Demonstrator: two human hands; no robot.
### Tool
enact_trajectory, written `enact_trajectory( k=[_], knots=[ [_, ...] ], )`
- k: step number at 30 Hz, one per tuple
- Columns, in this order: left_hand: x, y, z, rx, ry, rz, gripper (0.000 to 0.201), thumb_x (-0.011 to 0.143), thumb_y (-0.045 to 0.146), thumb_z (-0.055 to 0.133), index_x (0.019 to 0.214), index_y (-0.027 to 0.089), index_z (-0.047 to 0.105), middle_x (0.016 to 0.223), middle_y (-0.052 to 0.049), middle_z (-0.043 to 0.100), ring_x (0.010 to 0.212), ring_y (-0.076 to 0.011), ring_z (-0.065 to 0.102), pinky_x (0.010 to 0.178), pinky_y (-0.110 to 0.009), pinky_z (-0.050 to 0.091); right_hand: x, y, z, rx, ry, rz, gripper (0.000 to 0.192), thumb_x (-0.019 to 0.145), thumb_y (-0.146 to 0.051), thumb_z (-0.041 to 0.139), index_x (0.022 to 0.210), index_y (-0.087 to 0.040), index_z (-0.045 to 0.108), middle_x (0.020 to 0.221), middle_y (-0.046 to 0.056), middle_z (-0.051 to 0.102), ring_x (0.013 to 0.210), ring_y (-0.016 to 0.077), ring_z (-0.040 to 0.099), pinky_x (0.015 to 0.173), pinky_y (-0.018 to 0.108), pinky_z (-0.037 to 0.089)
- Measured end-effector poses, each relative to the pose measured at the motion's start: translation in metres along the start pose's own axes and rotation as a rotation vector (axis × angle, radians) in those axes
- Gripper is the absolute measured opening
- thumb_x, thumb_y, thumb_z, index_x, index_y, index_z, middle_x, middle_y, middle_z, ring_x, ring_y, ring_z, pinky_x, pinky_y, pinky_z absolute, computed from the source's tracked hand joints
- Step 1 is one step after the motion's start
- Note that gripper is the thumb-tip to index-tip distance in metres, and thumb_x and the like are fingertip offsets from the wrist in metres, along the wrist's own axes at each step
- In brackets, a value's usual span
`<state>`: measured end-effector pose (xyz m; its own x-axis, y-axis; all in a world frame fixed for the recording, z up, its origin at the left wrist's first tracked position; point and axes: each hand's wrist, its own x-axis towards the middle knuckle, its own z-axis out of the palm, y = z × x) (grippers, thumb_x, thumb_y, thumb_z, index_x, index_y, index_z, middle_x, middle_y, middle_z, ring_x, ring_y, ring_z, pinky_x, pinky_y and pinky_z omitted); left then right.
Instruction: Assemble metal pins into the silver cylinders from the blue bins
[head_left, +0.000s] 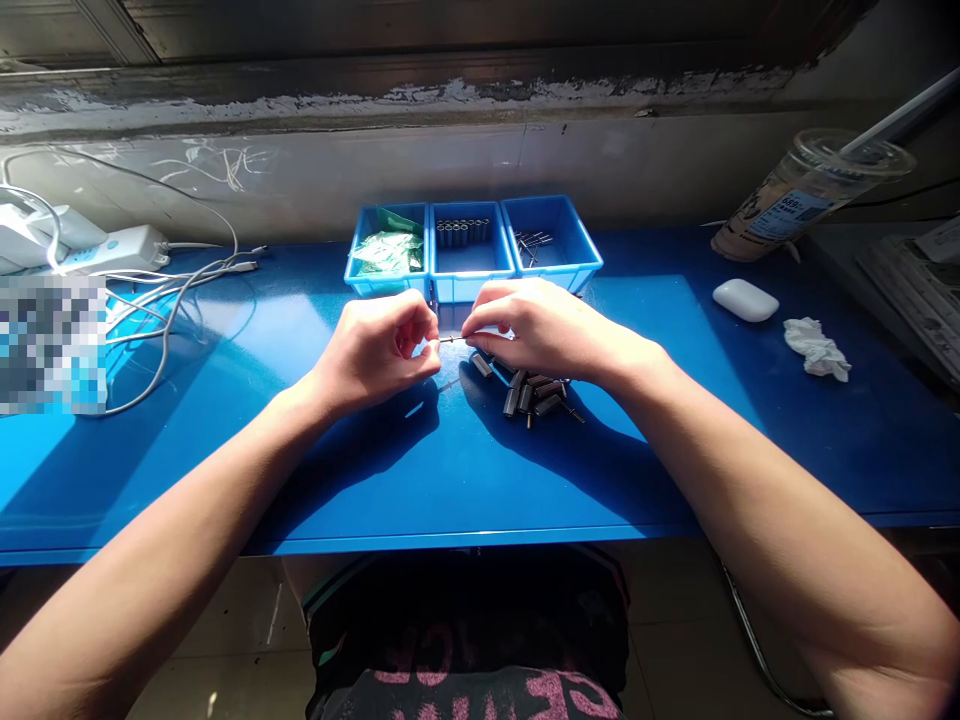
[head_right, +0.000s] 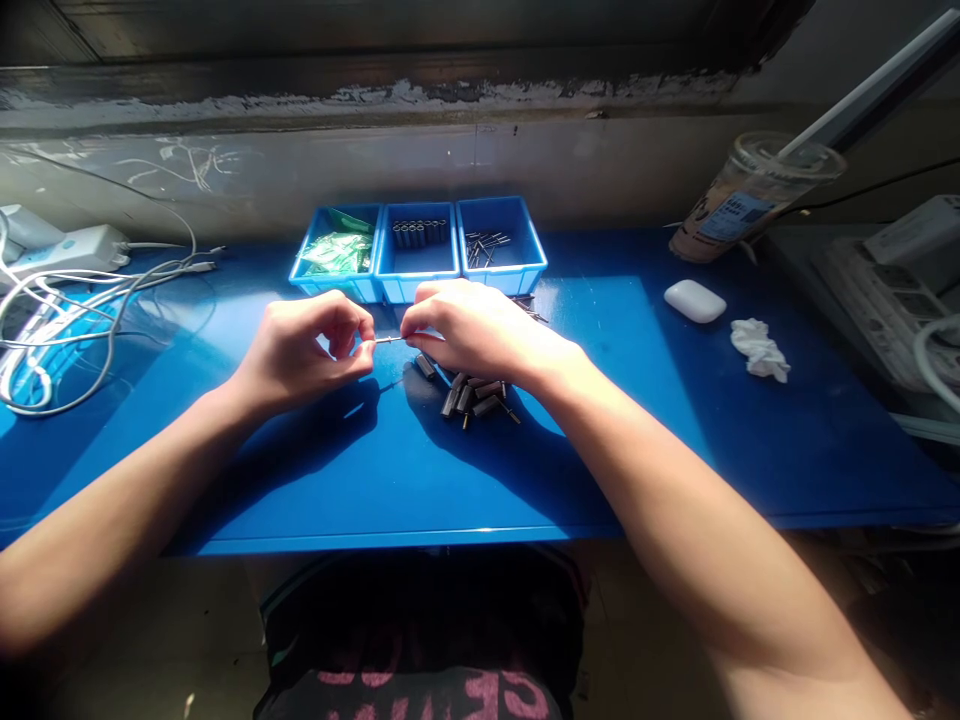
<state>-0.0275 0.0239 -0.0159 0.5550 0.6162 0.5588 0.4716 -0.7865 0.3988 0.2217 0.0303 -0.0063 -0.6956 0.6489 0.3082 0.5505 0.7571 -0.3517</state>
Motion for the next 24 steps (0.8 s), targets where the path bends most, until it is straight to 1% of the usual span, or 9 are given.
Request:
enact_trajectory(
  k=[7, 13, 24],
  knots=[
    [-0.001, -0.001, 0.0, 0.035, 0.026, -0.01, 0.007, 0.079, 0.015, 0.067, 0.079, 0.022, 0.063, 0.067, 0.004, 0.061, 0.056, -0.0106, 0.053, 0.054, -0.026, 0.046, 0.0, -0.003, -0.001, 0.009, -0.018, 0.008, 0.02, 0.101, -0.025, 0.065, 0.104, -0.017, 0.083, 0.102, 0.009, 0.073, 0.086, 0.0188, 0.063, 0.072, 0.031, 0.044],
    [0.0, -0.001, 0.001, 0.022, 0.039, 0.008, 0.009, 0.078, 0.014, 0.067, 0.079, 0.022, 0.063, 0.065, 0.005, 0.059, 0.054, -0.0099, 0.052, 0.053, -0.026, 0.044, 0.001, -0.008, -0.003, 0.024, -0.035, 0.032, 0.02, 0.1, -0.027, 0.065, 0.099, -0.017, 0.082, 0.1, 0.008, 0.072, 0.082, 0.0172, 0.061, 0.07, 0.03, 0.043],
    [0.0, -0.002, 0.001, 0.03, 0.05, -0.018, 0.009, 0.078, 0.015, 0.065, 0.076, 0.023, 0.06, 0.064, 0.005, 0.059, 0.053, -0.0103, 0.05, 0.052, -0.027, 0.042, 0.001, -0.011, -0.002, 0.062, -0.028, 0.011, 0.018, 0.099, -0.027, 0.067, 0.095, -0.016, 0.081, 0.096, 0.008, 0.071, 0.079, 0.0168, 0.06, 0.068, 0.031, 0.042]
  ],
)
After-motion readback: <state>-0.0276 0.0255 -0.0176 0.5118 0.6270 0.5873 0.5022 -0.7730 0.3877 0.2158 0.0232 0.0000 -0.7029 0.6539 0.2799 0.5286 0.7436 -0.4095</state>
